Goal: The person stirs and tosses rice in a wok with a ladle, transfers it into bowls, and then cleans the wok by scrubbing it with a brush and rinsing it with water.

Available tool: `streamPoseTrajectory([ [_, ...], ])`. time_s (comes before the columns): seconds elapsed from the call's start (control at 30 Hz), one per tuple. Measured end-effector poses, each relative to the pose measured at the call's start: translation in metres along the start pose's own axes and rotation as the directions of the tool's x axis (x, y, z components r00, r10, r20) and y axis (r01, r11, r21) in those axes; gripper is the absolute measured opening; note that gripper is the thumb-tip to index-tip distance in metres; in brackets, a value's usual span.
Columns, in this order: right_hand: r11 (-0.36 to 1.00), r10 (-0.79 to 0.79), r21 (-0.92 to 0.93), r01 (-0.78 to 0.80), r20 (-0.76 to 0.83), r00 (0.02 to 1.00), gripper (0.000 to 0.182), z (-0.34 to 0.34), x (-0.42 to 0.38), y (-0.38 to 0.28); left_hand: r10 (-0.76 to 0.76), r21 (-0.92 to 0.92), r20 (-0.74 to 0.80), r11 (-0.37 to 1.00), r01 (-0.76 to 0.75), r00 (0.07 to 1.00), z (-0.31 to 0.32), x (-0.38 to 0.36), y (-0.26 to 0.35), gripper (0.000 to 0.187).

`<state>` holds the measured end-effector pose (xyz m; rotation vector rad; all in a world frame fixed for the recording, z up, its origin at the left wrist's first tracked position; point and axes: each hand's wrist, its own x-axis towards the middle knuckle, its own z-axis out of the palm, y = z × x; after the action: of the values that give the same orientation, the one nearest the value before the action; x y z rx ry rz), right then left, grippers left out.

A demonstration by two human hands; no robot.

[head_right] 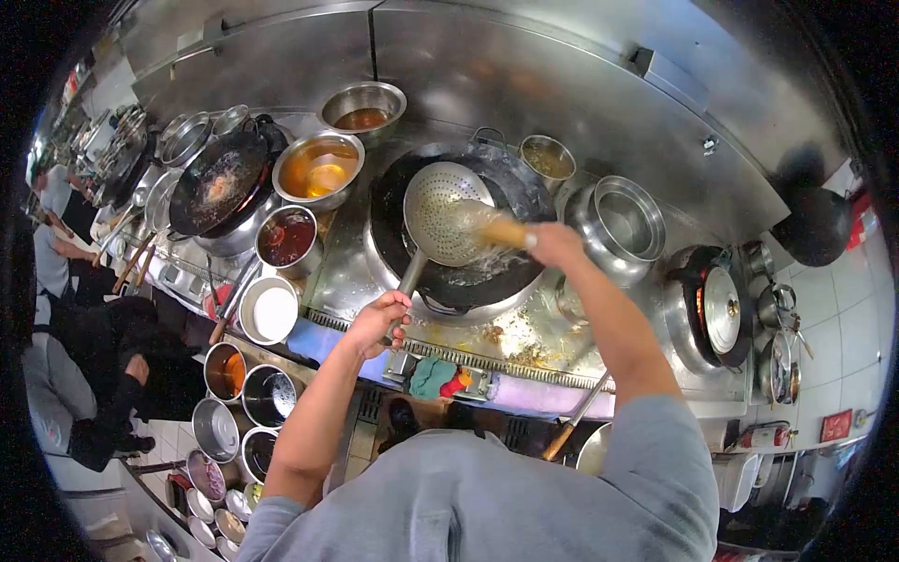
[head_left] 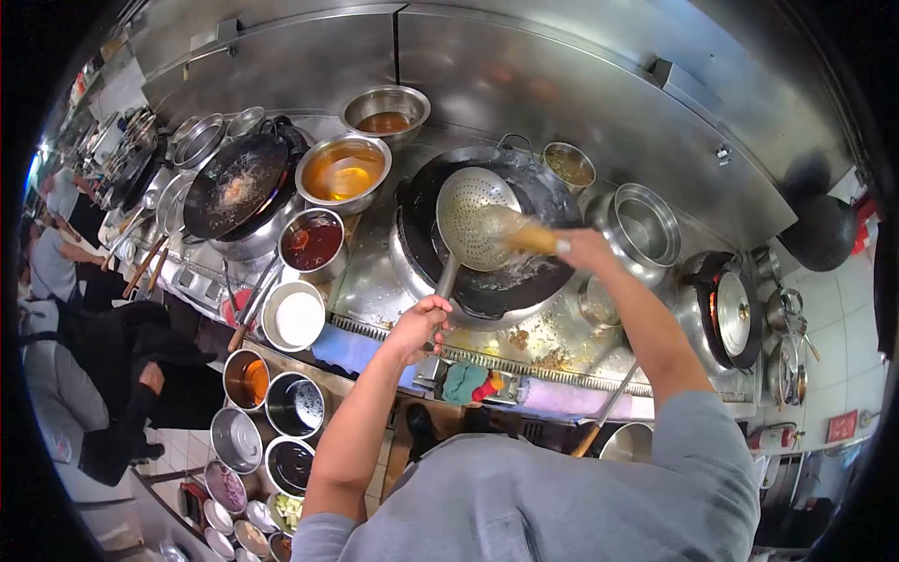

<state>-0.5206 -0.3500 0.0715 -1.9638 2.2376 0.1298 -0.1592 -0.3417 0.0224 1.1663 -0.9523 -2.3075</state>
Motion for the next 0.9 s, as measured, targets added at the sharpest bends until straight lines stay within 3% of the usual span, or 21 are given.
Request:
streamPoseTrajectory([
  [0.07, 0.977, 0.198, -0.064, -0.202, -0.055, 0.979, 0.048, -0.021, 0.003, -0.026, -0.008, 0.009, 0.01, 1.0, 0.008, 1.0, 0.0, 0.0, 0.003, 0.01],
  [0.13, 0.995, 0.064, -0.075, -0.071, -0.088, 0.994, 0.046, -0.022, -0.018, -0.052, -0.027, 0.045, 0.089, 0.999, 0.023, 0.996, -0.002, 0.008, 0.015, 0.013],
  [0.17, 0.999, -0.043, -0.016, 0.043, -0.024, 0.999, 0.044, -0.019, -0.023, -0.055, -0.049, 0.048, 0.083, 0.998, 0.046, 0.995, 0.0, 0.006, 0.023, 0.013],
  [0.33, 0.984, 0.158, -0.077, -0.159, -0.015, 0.987, 0.04, -0.002, -0.006, -0.036, -0.091, -0.013, 0.118, 0.996, 0.093, 0.989, -0.006, 0.012, 0.026, 0.014],
  [0.4, 0.995, 0.009, -0.096, -0.012, -0.025, 1.0, 0.036, -0.006, -0.023, -0.053, -0.071, 0.108, 0.085, 0.992, 0.062, 0.994, -0.002, 0.012, 0.029, 0.015],
  [0.43, 0.996, -0.087, 0.01, 0.088, -0.026, 0.996, 0.035, 0.004, -0.028, -0.048, -0.078, 0.106, 0.088, 0.992, 0.068, 0.993, -0.001, 0.011, 0.028, 0.015],
  [0.53, 0.998, 0.023, -0.054, -0.02, 0.058, 0.998, 0.036, -0.003, -0.014, -0.012, -0.039, 0.157, 0.058, 0.987, 0.029, 0.998, 0.002, 0.008, 0.025, 0.016],
  [0.6, 0.986, 0.08, -0.153, -0.072, 0.051, 0.995, 0.037, -0.028, -0.022, -0.03, -0.013, 0.201, 0.065, 0.979, -0.001, 0.998, 0.002, 0.007, 0.022, 0.015],
  [0.7, 0.993, -0.112, -0.032, 0.113, 0.029, 0.993, 0.03, -0.018, -0.043, -0.045, 0.002, 0.225, 0.066, 0.974, -0.017, 0.998, 0.005, 0.01, 0.024, 0.015],
  [0.73, 0.994, -0.104, -0.034, 0.105, 0.032, 0.994, 0.03, -0.01, -0.04, -0.034, -0.003, 0.225, 0.074, 0.974, -0.013, 0.997, 0.005, 0.012, 0.02, 0.015],
  [0.83, 0.989, 0.081, -0.123, -0.082, -0.011, 0.997, 0.032, -0.015, -0.013, -0.007, 0.023, 0.25, 0.054, 0.968, -0.036, 0.998, 0.003, 0.01, 0.021, 0.013],
  [0.9, 0.99, 0.077, -0.116, -0.078, -0.021, 0.997, 0.033, -0.019, -0.027, -0.033, 0.02, 0.236, 0.059, 0.971, -0.033, 0.998, 0.006, 0.011, 0.018, 0.013],
])
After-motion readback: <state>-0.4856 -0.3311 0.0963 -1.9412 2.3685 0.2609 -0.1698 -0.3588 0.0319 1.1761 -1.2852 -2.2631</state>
